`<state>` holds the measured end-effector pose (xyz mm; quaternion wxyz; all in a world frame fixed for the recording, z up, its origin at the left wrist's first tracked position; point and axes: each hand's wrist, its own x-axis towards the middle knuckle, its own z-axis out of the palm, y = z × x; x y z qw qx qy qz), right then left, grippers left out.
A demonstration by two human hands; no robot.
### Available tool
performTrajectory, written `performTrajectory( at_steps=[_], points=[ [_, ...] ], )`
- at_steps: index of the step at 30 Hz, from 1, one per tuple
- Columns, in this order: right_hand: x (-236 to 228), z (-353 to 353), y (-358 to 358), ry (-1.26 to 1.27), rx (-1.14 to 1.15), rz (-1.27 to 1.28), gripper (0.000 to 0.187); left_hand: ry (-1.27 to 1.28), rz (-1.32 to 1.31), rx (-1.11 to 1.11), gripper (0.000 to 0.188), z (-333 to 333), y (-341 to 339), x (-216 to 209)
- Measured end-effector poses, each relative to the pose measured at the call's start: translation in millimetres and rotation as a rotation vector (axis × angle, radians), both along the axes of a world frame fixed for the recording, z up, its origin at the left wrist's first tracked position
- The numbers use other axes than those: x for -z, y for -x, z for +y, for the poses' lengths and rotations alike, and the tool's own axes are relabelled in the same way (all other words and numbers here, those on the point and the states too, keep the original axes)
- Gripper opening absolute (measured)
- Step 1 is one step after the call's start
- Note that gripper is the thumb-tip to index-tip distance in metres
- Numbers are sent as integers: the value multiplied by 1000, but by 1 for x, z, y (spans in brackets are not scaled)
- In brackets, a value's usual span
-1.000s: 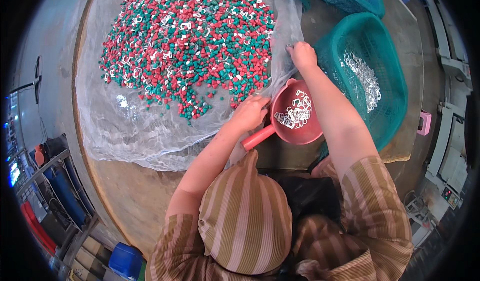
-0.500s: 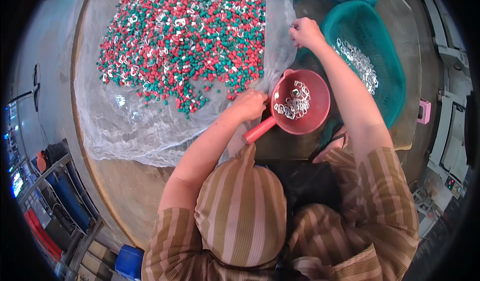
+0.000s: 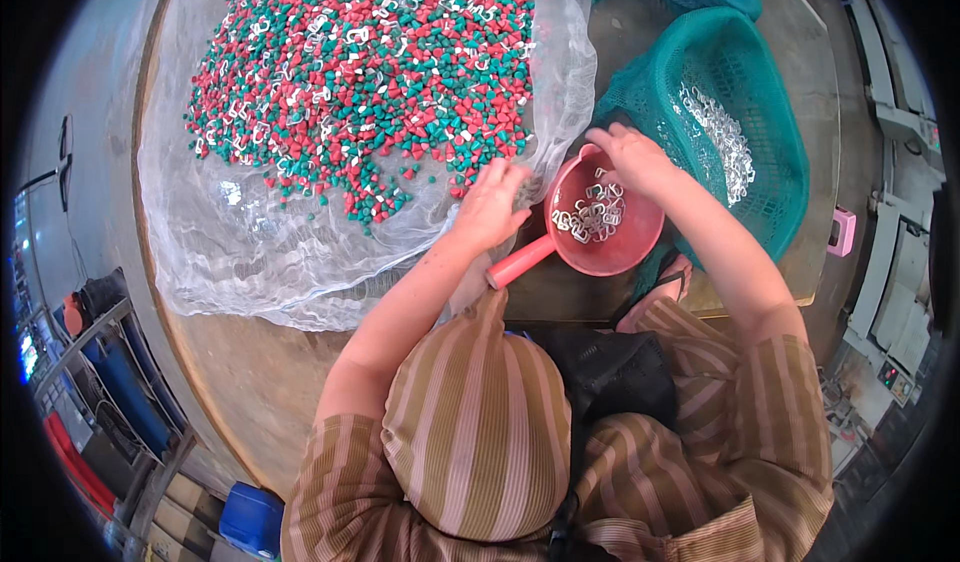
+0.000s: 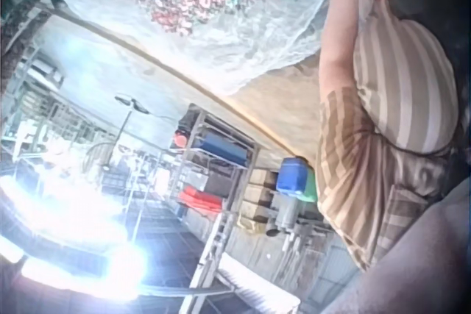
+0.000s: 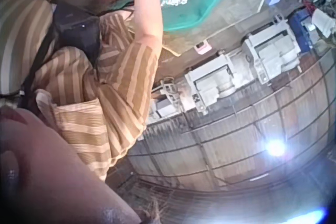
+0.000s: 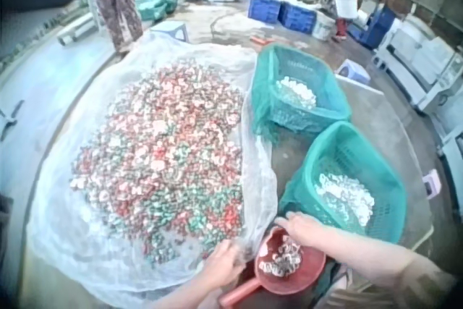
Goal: The person sorts through a large pile of mixed red, green, and white plastic bottle caps spread on a sheet, picking out silver metal rings and placing them into a red scoop. They then pour the collected rings into a green basket and continue sorting the remaining caps.
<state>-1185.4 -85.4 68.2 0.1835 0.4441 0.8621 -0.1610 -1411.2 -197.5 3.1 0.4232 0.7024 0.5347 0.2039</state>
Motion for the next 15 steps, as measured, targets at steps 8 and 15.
performTrajectory(
  at_steps=[8,15],
  points=[
    [-92,36,4,208,-58,-178,39,68,308,494,57,5,-5,0],
    [-36,47,17,168,129,101,35,-205,-73,331,43,-19,-18,25]
  ],
)
